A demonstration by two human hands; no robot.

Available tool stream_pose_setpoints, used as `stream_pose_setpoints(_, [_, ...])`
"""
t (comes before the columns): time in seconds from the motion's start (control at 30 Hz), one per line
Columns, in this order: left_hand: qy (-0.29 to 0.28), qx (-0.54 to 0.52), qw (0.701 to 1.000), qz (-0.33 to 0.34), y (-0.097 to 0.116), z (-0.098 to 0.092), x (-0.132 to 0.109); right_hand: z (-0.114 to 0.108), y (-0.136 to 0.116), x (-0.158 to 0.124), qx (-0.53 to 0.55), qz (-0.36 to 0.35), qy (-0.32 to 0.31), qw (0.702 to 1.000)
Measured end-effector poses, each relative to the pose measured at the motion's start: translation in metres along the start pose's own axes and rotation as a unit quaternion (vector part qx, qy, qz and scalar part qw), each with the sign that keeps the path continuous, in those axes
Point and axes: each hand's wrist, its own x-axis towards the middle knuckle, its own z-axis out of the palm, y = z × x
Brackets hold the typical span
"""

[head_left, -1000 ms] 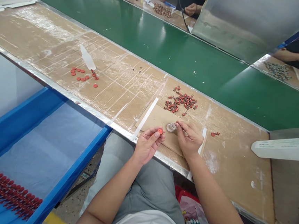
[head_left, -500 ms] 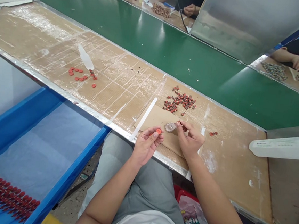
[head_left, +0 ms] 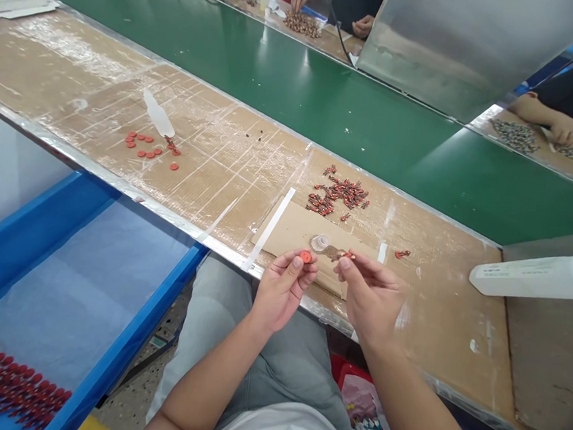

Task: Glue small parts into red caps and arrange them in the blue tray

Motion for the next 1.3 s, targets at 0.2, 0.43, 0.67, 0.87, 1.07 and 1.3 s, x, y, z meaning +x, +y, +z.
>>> stream_pose_setpoints(0.2, [-0.018, 0.022, 0.999, -0.019, -0.004, 0.007, -0.013, 0.000, -0.010, -0.022, -0.025, -0.091, -0.064, 0.993])
stream_pose_setpoints(0.43, [-0.032, 0.024, 0.999, -0.013, -0.004, 0.004, -0.014, 0.002, -0.015, -0.021, -0.084, -0.131, -0.065, 0.986])
stream_pose_setpoints(0.67, [-0.023, 0.024, 0.999, -0.017, -0.004, 0.002, -0.013, 0.002, -0.012, -0.023, -0.091, -0.124, -0.065, 0.986])
stream_pose_setpoints(0.87, [-0.017, 0.025, 0.999, -0.021, -0.003, 0.002, -0.013, 0.000, -0.009, -0.022, -0.096, -0.129, -0.065, 0.985])
stream_pose_setpoints(1.07, [-0.014, 0.028, 0.999, -0.019, -0.002, 0.002, -0.012, 0.001, -0.009, -0.021, -0.105, -0.140, -0.076, 0.982])
stream_pose_setpoints(1.3, [-0.030, 0.032, 0.999, -0.012, -0.001, 0.000, -0.011, 0.003, -0.011, -0.021, -0.117, -0.167, -0.084, 0.975])
